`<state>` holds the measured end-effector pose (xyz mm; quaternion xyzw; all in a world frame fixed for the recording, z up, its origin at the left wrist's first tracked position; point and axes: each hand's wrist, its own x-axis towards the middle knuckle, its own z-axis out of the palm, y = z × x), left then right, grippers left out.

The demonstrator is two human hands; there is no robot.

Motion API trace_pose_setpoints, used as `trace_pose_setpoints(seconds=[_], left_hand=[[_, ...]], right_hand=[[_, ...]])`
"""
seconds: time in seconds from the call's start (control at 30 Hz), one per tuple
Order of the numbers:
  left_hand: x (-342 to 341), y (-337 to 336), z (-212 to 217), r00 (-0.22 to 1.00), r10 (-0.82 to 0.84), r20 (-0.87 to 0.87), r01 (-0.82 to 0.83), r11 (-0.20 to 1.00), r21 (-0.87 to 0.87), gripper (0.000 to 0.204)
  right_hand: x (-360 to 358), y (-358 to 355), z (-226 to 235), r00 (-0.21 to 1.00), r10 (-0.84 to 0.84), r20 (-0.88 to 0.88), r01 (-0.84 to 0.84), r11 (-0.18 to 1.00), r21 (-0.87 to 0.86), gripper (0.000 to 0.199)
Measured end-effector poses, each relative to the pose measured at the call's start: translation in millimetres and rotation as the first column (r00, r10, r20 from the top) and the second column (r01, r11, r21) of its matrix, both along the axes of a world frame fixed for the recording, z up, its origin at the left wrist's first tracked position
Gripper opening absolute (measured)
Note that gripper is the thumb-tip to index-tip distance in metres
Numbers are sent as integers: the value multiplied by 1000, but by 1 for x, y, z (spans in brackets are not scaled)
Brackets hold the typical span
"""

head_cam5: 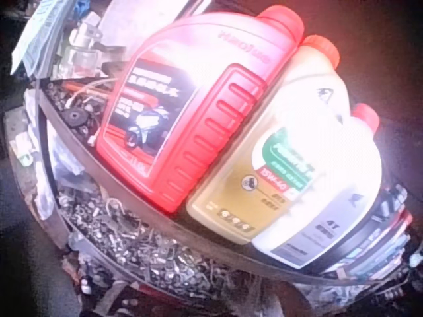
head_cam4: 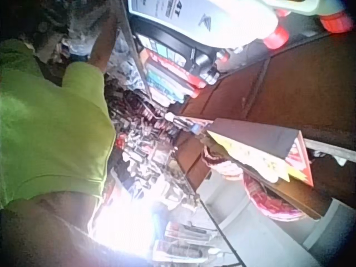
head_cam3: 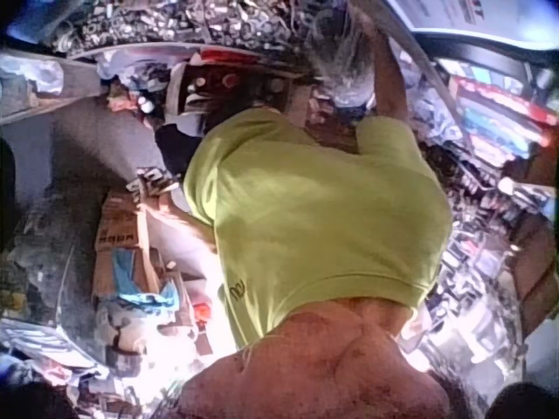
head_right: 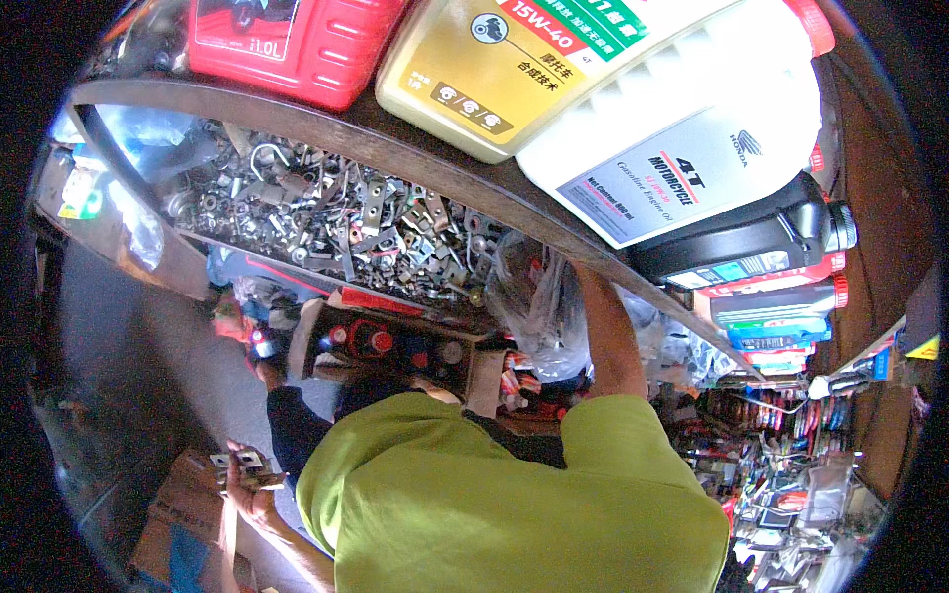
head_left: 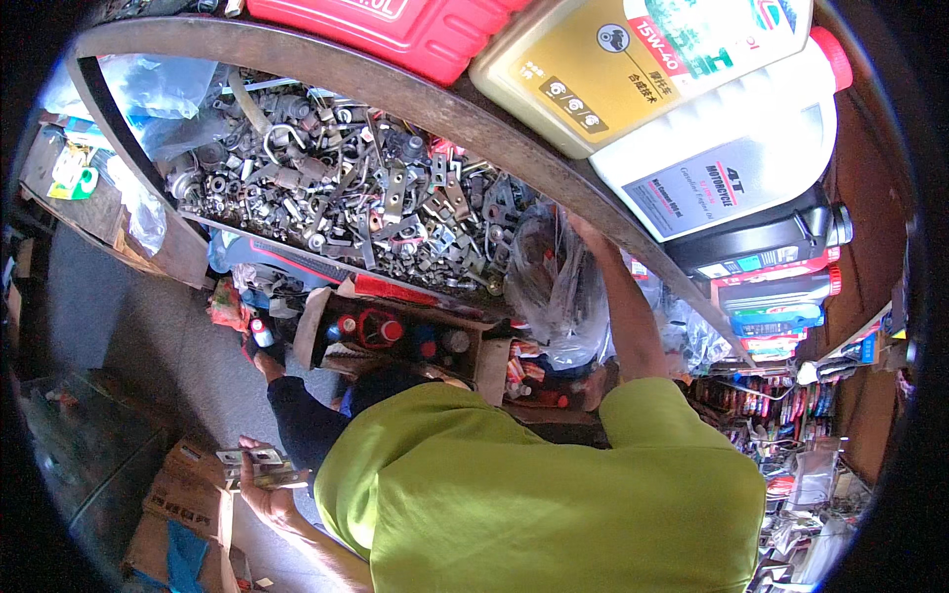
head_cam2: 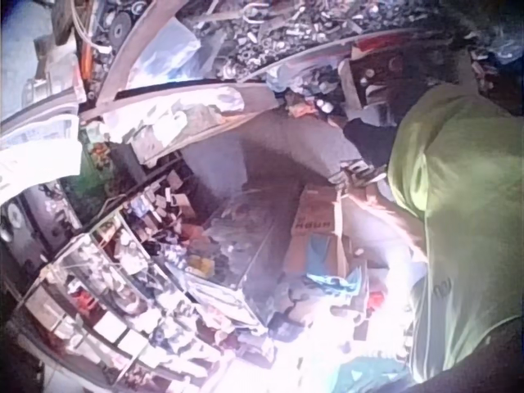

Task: The person rummages through a bin of small metal parts, selects several pieces, and then uses a wrench to tighten a bolt on a metal bracket assembly at a cluttered workbench.

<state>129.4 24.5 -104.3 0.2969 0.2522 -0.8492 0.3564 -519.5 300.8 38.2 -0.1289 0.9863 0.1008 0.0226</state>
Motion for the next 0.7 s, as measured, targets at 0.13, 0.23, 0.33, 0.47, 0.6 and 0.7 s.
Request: trace_pose_setpoints(seconds=[0.13,0.23,0.33,0.47,0.6,0.7], left_hand=[[10,7,-2,995,59,76,-61,998,31,26],[13,9,3,989,105,100,-113,991,78,25],[16,11,7,989,102,104,-109,992,60,25],[22,11,2,991,94,95,-100,993,66,25],[19,12,6,992,110,53,-114,992,63,27],[17,15,18,989,106,104,-107,994,5,26]], right_hand=[[-6,17,10,997,-72,15,72,997,-26,43],[-7,20,13,997,-78,14,79,996,-39,41],[-3,12,6,999,-48,13,49,997,-52,40],[7,-21,-12,999,48,7,-48,998,-39,37],[36,-68,-30,978,205,-45,-201,976,83,34],[53,-100,-26,983,182,-41,-174,974,146,37]])
